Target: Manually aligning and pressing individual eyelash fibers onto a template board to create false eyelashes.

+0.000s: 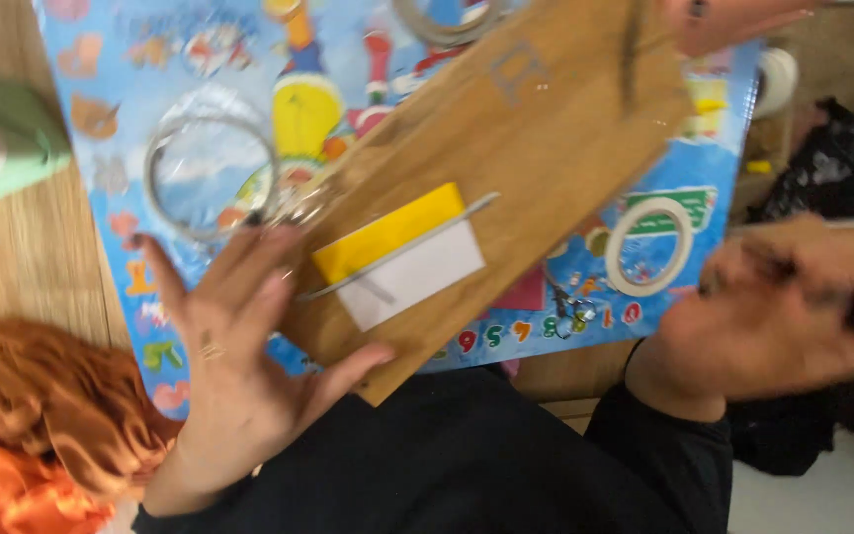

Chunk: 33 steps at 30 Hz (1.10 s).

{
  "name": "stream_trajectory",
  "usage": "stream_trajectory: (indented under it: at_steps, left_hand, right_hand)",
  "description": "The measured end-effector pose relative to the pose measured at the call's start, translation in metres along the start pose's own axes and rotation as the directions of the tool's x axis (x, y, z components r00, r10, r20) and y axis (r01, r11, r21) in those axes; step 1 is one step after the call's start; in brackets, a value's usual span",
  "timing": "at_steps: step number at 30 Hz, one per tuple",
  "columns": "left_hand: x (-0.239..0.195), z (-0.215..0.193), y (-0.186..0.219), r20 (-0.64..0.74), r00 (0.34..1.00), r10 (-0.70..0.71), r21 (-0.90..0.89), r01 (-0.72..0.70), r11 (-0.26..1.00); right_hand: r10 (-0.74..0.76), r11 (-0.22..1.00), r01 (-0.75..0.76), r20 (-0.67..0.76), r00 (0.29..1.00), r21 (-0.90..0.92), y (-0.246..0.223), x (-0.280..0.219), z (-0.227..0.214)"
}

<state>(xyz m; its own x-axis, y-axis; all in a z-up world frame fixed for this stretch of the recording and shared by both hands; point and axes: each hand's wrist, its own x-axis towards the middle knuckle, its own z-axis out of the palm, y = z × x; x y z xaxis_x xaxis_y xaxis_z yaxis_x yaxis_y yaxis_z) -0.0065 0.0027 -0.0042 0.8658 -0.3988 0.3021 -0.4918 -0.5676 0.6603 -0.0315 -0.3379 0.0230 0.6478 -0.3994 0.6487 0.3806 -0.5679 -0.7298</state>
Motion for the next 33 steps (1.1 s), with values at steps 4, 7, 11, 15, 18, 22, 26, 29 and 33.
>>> stream_trajectory:
  at_steps: [4,7,11,15,18,22,26,29,33]
  left_hand:
    - [-0.004,0.001,-0.006,-0.146,0.988,0.042,-0.104,-0.057,0.993]
    - [-0.004,0.014,-0.011,-0.277,0.96,0.045,-0.164,-0.093,0.982]
    - [-0.281,0.16,-0.226,0.199,0.393,-0.898,-0.507,0.825,0.249]
    - [0.011,0.022,-0.007,-0.473,0.879,-0.062,-0.265,-0.076,0.961]
    - [0.017,0.019,-0.003,-0.414,0.9,-0.136,-0.295,0.009,0.955]
    - [0.014,0.018,-0.007,-0.396,0.9,-0.181,-0.317,0.051,0.947]
    - [0.013,0.018,-0.008,-0.4,0.899,-0.179,-0.325,0.043,0.945]
    - [0.011,0.017,-0.009,-0.392,0.904,-0.173,-0.33,0.037,0.943]
    - [0.006,0.019,-0.013,-0.403,0.901,-0.162,-0.334,0.02,0.942]
  right_hand:
    - [0.187,0.98,-0.184,0.041,0.981,-0.079,0.007,0.015,-0.009]
    - [0.299,0.954,-0.297,0.124,0.946,-0.035,0.019,0.013,-0.005]
    - [0.332,0.941,-0.339,0.217,0.918,-0.008,0.032,0.014,0.004]
    - [0.324,0.936,-0.349,0.279,0.904,0.042,0.044,0.026,0.006]
    - [0.351,0.916,-0.394,0.323,0.879,0.075,0.051,0.028,0.006]
    - [0.397,0.895,-0.44,0.322,0.86,0.072,0.055,0.029,0.006]
    - [0.369,0.914,-0.402,0.31,0.876,0.048,0.054,0.031,0.007]
    - [0.359,0.928,-0.373,0.303,0.883,-0.012,0.052,0.034,-0.001]
    - [0.419,0.908,-0.385,0.314,0.852,-0.164,0.046,0.044,-0.016]
